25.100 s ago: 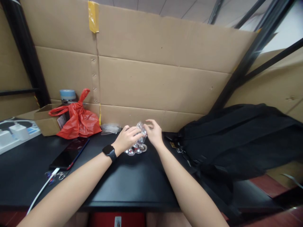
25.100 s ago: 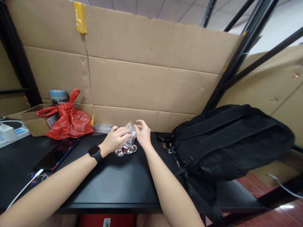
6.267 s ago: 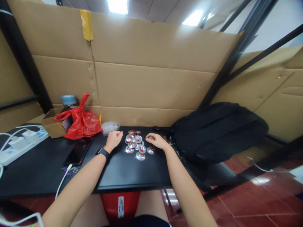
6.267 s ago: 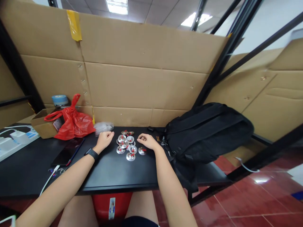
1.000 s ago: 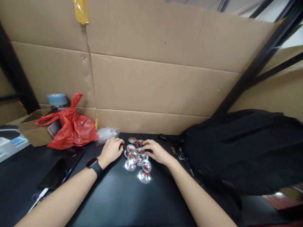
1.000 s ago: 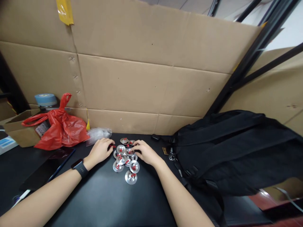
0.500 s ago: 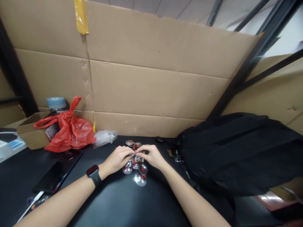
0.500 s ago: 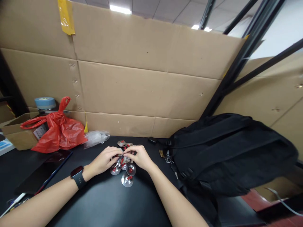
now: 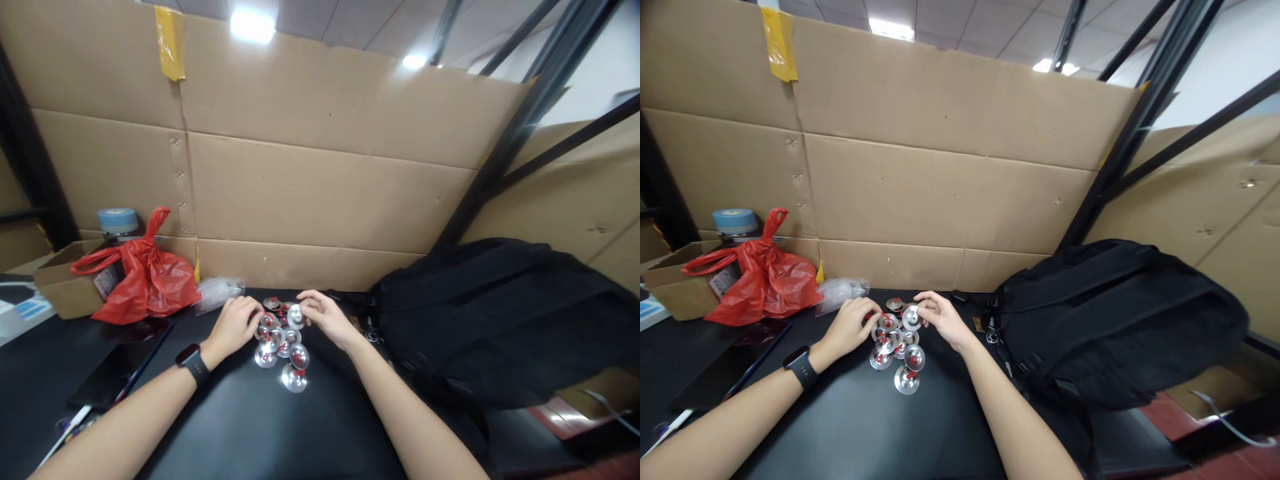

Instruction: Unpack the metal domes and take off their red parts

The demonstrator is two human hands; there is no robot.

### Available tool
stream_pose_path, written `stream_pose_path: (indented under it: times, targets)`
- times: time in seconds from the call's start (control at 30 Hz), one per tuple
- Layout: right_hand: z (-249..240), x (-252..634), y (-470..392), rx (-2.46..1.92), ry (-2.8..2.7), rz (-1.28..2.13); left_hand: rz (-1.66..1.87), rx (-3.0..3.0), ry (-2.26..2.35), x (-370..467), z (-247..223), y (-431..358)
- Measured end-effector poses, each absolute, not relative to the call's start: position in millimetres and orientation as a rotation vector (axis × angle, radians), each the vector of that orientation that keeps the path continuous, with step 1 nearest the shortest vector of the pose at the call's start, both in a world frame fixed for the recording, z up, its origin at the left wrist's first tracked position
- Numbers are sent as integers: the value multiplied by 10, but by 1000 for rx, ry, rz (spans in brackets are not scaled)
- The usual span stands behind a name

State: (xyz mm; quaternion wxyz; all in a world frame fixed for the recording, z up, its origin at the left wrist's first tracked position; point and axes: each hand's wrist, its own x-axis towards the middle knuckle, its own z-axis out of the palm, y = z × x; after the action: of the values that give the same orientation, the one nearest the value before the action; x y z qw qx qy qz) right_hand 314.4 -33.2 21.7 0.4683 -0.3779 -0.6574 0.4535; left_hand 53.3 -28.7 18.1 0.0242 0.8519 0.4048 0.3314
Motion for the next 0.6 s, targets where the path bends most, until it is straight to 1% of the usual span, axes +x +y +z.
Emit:
stream_pose_path:
  times: [0.1, 0.17, 0.33, 0.47, 0.6]
  targets:
    - [76, 3337, -145, -1140, -1506, 874, 1001, 2620, 1483, 407, 165, -168]
    - [-39, 3467, -35, -1293, -1492, 639, 941, 2619, 1579, 348, 149, -119]
    - [-253, 3663, 79, -1594, -1672, 286, 855, 2623, 1682, 328, 102, -114]
    - [-273, 3657, 64, -1618, -1800, 87, 902, 2593, 1626, 352, 82, -135]
    - [-184, 3541, 2, -1460, -1951, 120, 914, 2654, 1389, 365, 82, -147]
